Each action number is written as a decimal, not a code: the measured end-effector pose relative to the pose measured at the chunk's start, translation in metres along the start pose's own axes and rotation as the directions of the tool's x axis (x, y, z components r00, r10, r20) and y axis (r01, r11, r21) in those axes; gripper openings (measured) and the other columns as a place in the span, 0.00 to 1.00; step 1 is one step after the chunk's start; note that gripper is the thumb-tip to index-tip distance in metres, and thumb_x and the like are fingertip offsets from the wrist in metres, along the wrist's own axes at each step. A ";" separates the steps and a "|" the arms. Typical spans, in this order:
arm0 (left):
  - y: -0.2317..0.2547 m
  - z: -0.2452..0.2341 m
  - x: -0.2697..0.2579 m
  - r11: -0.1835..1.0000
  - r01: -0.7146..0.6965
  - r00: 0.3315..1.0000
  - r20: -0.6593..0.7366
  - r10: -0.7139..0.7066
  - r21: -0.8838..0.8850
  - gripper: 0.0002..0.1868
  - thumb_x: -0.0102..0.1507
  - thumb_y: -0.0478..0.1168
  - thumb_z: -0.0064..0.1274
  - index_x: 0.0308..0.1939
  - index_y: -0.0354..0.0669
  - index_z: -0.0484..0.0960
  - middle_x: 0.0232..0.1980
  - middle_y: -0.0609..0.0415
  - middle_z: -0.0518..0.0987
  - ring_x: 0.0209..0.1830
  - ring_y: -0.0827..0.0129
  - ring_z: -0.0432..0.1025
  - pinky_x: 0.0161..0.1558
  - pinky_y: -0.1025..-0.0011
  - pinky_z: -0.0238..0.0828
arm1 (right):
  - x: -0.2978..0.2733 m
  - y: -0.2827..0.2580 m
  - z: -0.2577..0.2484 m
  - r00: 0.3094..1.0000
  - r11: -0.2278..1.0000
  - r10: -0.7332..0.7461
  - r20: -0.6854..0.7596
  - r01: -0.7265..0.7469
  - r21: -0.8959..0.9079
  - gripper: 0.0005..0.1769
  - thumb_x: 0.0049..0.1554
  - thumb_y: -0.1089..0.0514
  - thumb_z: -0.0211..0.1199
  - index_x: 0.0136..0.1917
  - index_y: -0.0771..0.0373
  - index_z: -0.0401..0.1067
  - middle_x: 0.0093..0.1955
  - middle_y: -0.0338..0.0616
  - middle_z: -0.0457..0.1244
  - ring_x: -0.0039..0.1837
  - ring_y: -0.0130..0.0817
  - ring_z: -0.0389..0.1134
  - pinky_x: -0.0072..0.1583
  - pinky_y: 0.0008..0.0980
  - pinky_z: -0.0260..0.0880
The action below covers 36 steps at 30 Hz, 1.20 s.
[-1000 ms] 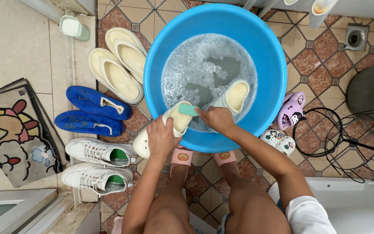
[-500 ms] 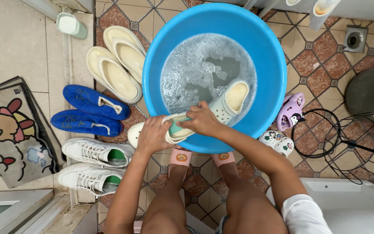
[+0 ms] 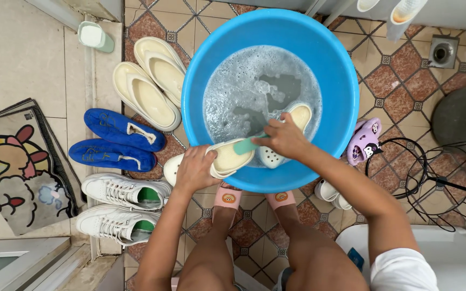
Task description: The person cleans several pairs of clogs using a brush and soapy water in a blue basin, scrubbing the interior and exterior of the footwear.
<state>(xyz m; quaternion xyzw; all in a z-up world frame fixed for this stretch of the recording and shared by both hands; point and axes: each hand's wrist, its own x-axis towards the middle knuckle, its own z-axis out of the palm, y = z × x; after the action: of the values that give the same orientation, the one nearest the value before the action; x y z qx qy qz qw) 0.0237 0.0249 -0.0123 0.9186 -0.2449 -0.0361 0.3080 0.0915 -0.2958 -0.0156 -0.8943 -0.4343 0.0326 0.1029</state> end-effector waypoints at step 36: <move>0.004 0.002 -0.001 1.000 -0.010 0.999 -0.045 0.011 0.010 0.37 0.44 0.57 0.73 0.47 0.42 0.74 0.50 0.43 0.77 0.50 0.46 0.72 0.55 0.51 0.65 | -0.007 -0.018 0.009 0.993 0.997 0.046 -0.109 -0.039 0.070 0.16 0.50 0.53 0.69 0.52 0.40 0.83 0.38 0.32 0.67 0.45 0.33 0.65 0.49 0.44 0.57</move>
<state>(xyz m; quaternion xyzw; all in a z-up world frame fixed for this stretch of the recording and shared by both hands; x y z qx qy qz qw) 0.0207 0.0218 -0.0115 0.9194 -0.2429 -0.0128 0.3090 0.0718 -0.2889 -0.0212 -0.8998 -0.4074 -0.0004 0.1563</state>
